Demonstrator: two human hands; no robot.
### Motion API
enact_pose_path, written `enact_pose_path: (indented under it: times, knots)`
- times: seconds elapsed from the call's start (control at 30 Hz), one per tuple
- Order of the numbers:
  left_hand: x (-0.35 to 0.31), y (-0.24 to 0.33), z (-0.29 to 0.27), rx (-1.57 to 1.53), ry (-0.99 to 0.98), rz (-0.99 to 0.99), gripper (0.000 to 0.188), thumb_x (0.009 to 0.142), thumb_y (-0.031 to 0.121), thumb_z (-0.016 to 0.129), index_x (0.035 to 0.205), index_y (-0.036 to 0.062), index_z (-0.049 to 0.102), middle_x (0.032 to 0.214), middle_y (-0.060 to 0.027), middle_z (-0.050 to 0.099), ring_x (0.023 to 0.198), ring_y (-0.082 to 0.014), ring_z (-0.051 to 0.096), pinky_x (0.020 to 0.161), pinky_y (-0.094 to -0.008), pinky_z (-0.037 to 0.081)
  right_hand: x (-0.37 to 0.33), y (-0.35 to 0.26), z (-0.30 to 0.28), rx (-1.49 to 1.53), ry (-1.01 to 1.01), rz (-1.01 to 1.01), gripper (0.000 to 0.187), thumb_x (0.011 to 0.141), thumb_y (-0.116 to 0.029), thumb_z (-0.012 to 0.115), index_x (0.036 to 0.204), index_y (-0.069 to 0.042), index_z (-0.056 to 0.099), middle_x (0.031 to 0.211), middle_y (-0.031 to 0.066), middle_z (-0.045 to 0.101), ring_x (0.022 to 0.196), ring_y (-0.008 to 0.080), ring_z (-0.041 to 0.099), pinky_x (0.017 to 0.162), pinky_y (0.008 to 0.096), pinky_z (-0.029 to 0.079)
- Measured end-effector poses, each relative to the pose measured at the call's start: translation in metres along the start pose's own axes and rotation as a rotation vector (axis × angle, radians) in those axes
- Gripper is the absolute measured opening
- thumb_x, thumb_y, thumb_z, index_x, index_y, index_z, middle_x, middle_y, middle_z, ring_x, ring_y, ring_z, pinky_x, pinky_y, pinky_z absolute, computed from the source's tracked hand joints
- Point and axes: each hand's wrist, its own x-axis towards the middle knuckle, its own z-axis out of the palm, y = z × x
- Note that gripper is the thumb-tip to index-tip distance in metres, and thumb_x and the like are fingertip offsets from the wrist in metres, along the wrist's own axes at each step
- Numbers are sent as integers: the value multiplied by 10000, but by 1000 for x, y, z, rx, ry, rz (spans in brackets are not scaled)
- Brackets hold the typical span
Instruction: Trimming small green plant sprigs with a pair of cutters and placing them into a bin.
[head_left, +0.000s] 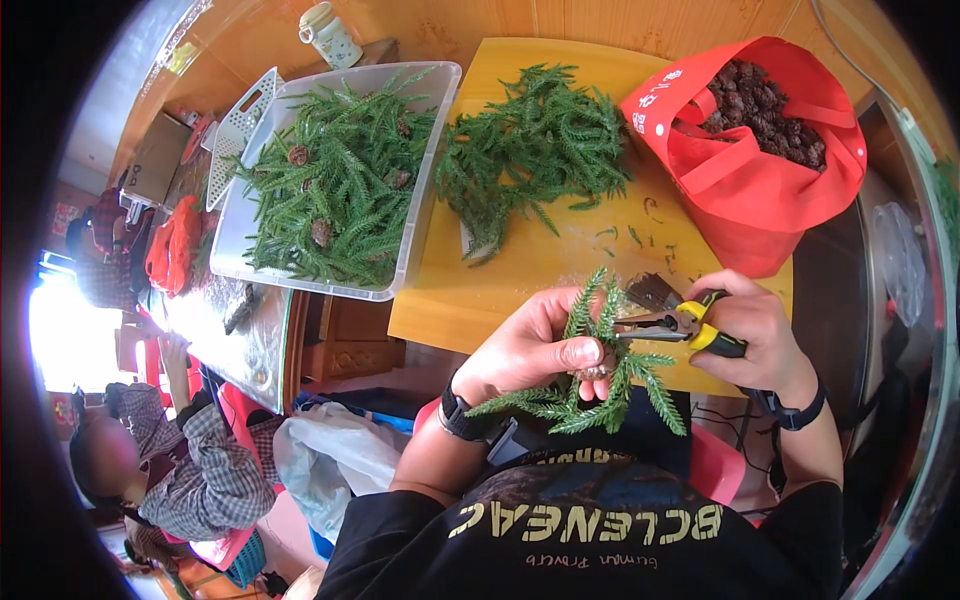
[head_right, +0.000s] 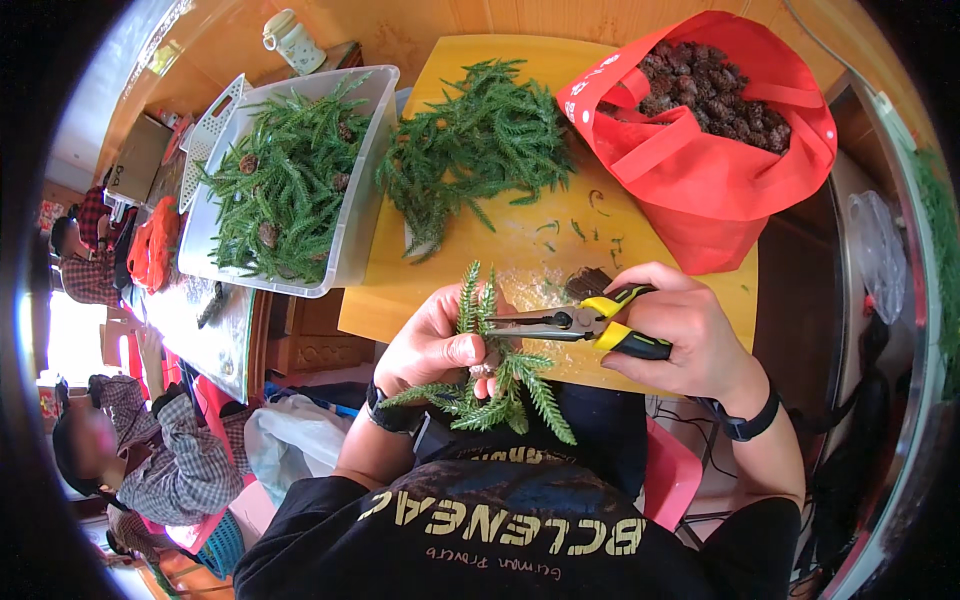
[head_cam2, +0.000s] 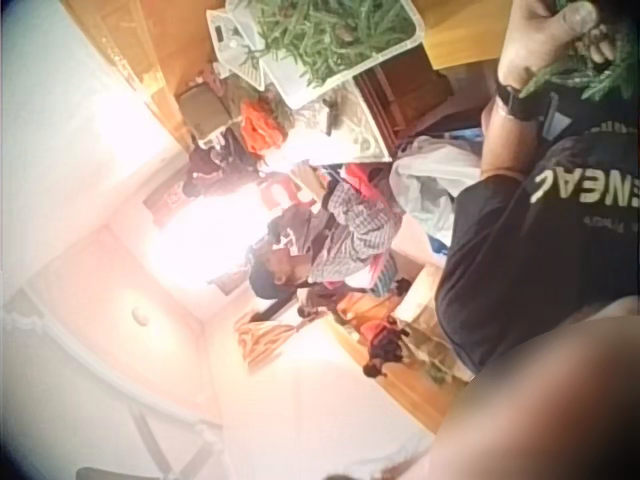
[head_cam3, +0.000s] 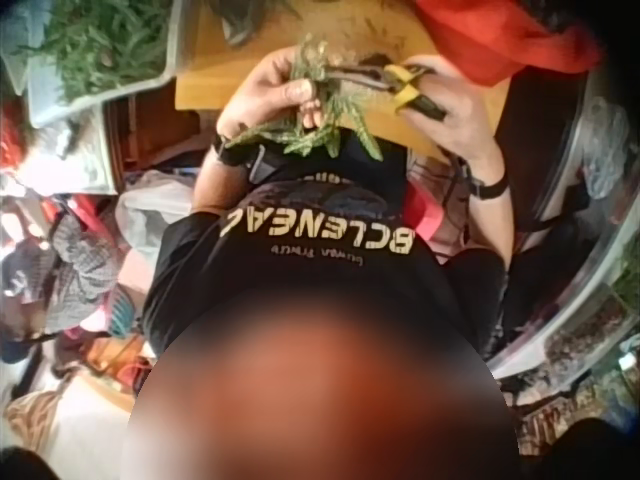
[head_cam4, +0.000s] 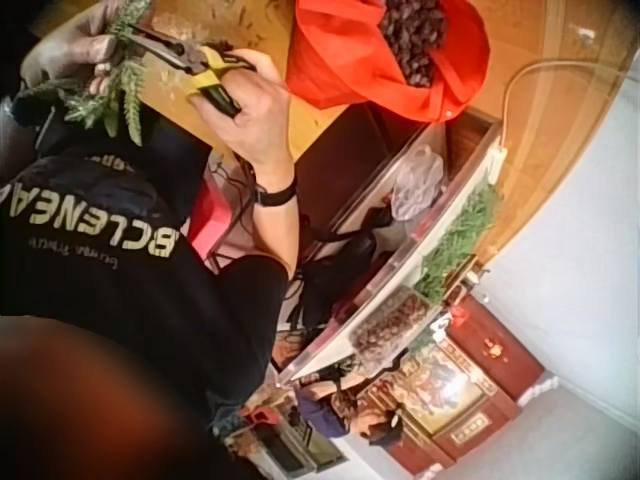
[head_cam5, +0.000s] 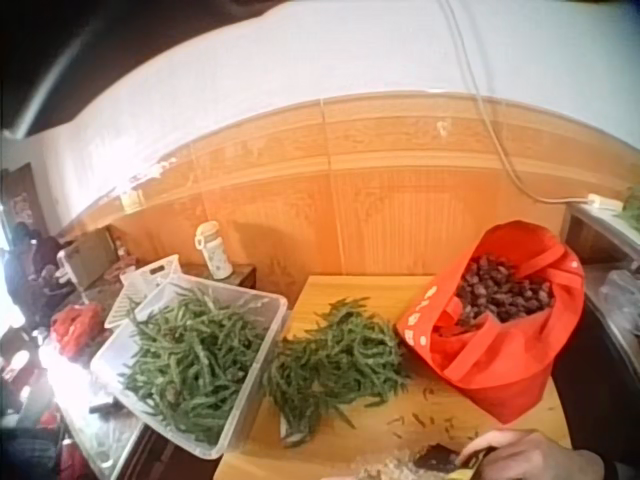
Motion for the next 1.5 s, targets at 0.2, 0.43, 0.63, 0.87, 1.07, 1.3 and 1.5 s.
enact_pose_path:
  times: [0.2, 0.43, 0.63, 0.87, 1.07, 1.3, 1.5]
  knots:
    - [0, -2, -2, -64, -46, -35, 448, 766, 293, 727, 956, -55, 519, 694, -108, 595, 485, -146, 581, 447, -240, 487, 0, 0, 1, -11, 4, 9, 250, 578, -152, 753, 646, -15, 556, 772, 144, 605, 827, 314, 610, 647, 350, 476]
    - [1, -8, -5, -110, -58, -38, 449, 764, 287, 730, 972, -51, 518, 737, -107, 605, 470, -148, 564, 461, -283, 492, 1, 2, 2, -13, -7, -35, 248, 583, -159, 754, 642, -20, 557, 770, 148, 604, 815, 309, 608, 636, 343, 474]
    - [1, -9, -6, -121, -72, -47, 464, 757, 287, 736, 978, -58, 519, 742, -101, 607, 475, -154, 568, 475, -289, 498, 1, 1, 1, -3, 2, -26, 242, 593, -156, 755, 640, -23, 558, 726, 126, 594, 795, 311, 605, 627, 349, 474]
    - [1, -8, -5, -105, -87, -55, 475, 745, 295, 746, 968, -61, 524, 739, -98, 608, 494, -163, 587, 466, -255, 490, -1, 0, 2, -63, -1, -53, 237, 581, -120, 764, 623, -25, 551, 685, 112, 582, 758, 318, 605, 606, 347, 475]
    - [1, -5, -3, -61, -65, -66, 492, 739, 309, 750, 979, -57, 525, 722, -94, 604, 528, -169, 604, 467, -245, 491, 1, -4, 2, -9, -3, 2, 255, 603, -159, 751, 630, -17, 540, 698, 118, 591, 850, 325, 598, 674, 370, 479]
    - [0, -4, -4, 0, -7, 17, 509, 783, 309, 709, 1095, -35, 501, 814, -130, 612, 676, -184, 628, 618, -281, 514, -13, -3, -4, 41, 168, 275, 267, 712, -153, 650, 903, 33, 645, 875, 116, 625, 929, 276, 585, 801, 341, 443]
    - [-6, -1, 3, 55, 151, 149, 418, 815, 87, 611, 1193, 4, 452, 961, -174, 596, 840, -212, 591, 767, -317, 470, -45, 13, -3, -171, 180, 632, 157, 765, -89, 615, 878, 20, 623, 861, 168, 597, 806, 296, 576, 737, 331, 440]
